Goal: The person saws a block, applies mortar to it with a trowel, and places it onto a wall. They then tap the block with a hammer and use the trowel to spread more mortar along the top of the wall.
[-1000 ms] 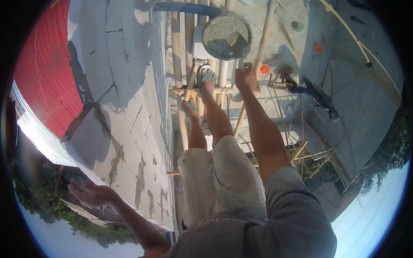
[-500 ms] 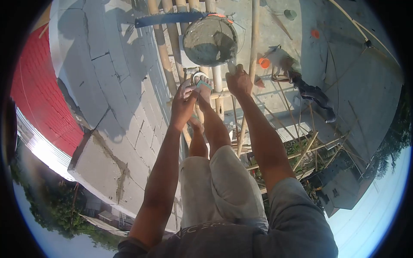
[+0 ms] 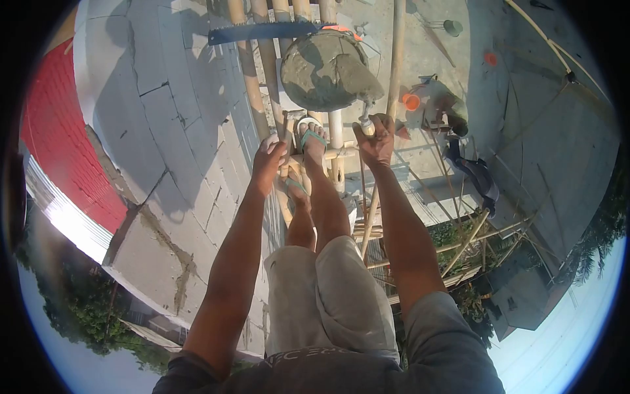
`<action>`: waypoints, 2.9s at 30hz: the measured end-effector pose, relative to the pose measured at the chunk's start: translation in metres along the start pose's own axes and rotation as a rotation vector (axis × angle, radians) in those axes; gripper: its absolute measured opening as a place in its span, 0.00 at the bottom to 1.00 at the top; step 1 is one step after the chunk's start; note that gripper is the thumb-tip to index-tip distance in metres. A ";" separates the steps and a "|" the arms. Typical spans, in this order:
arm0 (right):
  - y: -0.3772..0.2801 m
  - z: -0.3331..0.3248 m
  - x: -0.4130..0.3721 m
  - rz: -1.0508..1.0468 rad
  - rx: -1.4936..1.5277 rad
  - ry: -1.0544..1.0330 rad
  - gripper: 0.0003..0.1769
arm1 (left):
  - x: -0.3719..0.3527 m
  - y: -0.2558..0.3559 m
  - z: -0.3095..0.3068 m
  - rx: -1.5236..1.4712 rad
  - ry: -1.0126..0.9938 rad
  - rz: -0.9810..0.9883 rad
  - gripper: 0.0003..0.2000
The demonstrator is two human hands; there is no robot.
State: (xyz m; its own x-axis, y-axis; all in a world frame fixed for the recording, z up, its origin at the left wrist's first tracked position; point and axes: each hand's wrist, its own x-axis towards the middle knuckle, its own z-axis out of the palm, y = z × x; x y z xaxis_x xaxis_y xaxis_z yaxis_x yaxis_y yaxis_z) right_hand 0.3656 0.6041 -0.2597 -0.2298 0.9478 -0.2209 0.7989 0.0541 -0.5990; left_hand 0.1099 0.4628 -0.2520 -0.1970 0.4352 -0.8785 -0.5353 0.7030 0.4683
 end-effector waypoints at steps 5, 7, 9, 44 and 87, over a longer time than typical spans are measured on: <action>0.001 -0.010 0.048 -0.293 -0.112 0.077 0.20 | 0.101 -0.032 -0.013 -0.044 0.043 -0.056 0.38; -0.008 -0.014 0.060 -0.310 -0.019 0.067 0.21 | 0.141 -0.045 -0.009 0.005 0.018 -0.085 0.37; -0.008 -0.013 0.073 -0.371 0.040 0.046 0.21 | 0.169 -0.057 0.005 -0.025 0.019 -0.053 0.36; -0.154 -0.069 0.051 0.265 0.758 -0.178 0.06 | -0.044 0.032 -0.043 0.503 0.926 0.424 0.36; -0.087 0.069 0.046 0.484 -0.193 -0.471 0.34 | -0.142 -0.095 -0.155 -0.790 0.224 0.184 0.35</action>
State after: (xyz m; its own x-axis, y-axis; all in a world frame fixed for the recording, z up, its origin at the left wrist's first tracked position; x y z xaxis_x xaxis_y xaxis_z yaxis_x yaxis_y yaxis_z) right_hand 0.2477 0.6212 -0.2707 -0.0044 0.6449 -0.7642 0.9467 -0.2435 -0.2110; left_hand 0.0613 0.2470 -0.1860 -0.4511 0.3240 -0.8316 -0.8798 -0.0047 0.4754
